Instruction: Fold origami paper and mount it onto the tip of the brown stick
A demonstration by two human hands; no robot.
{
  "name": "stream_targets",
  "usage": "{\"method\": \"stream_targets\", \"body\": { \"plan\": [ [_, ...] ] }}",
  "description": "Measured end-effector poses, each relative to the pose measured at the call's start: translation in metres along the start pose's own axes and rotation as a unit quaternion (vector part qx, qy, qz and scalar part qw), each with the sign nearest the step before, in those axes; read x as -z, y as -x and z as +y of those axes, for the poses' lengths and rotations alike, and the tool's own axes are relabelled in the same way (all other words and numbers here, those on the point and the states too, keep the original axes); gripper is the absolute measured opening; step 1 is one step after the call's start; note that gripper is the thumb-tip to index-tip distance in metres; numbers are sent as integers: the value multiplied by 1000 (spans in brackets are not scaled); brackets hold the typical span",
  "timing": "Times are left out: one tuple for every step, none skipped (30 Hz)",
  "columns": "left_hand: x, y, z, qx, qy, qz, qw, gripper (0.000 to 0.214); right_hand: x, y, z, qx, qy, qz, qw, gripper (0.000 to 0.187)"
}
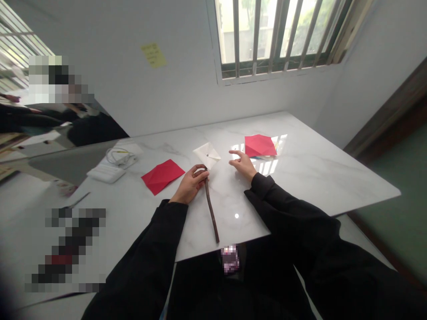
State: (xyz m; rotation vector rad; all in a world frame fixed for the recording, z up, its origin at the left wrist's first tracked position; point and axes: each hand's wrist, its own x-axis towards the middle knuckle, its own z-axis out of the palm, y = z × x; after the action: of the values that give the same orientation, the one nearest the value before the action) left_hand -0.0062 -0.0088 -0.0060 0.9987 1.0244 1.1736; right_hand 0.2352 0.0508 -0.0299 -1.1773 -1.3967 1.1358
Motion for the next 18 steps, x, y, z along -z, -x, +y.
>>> {"method": "stream_targets", "body": {
  "plan": [
    [0,0,0,1,0,-1,1000,59,0,0,0,0,3,-2,1000,63],
    [0,0,1,2,1,-3,1000,59,1,0,0,0,6,-6,1000,61],
    [0,0,1,5,4,-4,1000,60,1,0,0,0,12,-12,1000,58],
    [0,0,1,8,7,-4,1000,61,1,0,0,1,19,-19,1000,56],
    [0,0,1,10,12,-3,1000,62,1,0,0,3,29,-26,999,55],
    [0,-1,1,12,17,-3,1000,64,1,-1,1,9,39,-28,999,53],
    [0,-1,2,14,20,-3,1000,65,1,-2,1,18,49,-24,998,52],
    [0,-1,2,15,21,-4,1000,65,1,-3,1,30,56,-16,998,50],
    [0,-1,2,15,19,-6,1000,65,0,-3,2,42,61,-7,997,50],
    [0,-1,2,16,17,-10,1000,65,-1,-4,2,52,63,3,997,51],
    [0,-1,2,16,14,-13,1000,64,-1,-4,2,57,63,9,996,54],
    [0,-1,2,16,12,-16,1000,64,-2,-4,3,56,64,10,996,58],
    [0,-1,2,16,12,-18,1000,63,-2,-4,3,52,64,6,997,62],
    [1,-1,2,15,11,-20,1000,62,-2,-3,3,48,64,0,997,66],
    [1,-1,2,15,10,-21,1000,62,-2,-3,3,45,63,-9,997,70],
    [1,-1,2,15,8,-23,1000,61,-2,-2,3,43,61,-21,997,73],
    [1,-1,2,16,5,-25,1000,61,-1,-2,2,39,55,-38,997,75],
    [1,-1,2,16,1,-27,1000,61,-1,-1,2,33,51,-58,996,76]
  ]
}}
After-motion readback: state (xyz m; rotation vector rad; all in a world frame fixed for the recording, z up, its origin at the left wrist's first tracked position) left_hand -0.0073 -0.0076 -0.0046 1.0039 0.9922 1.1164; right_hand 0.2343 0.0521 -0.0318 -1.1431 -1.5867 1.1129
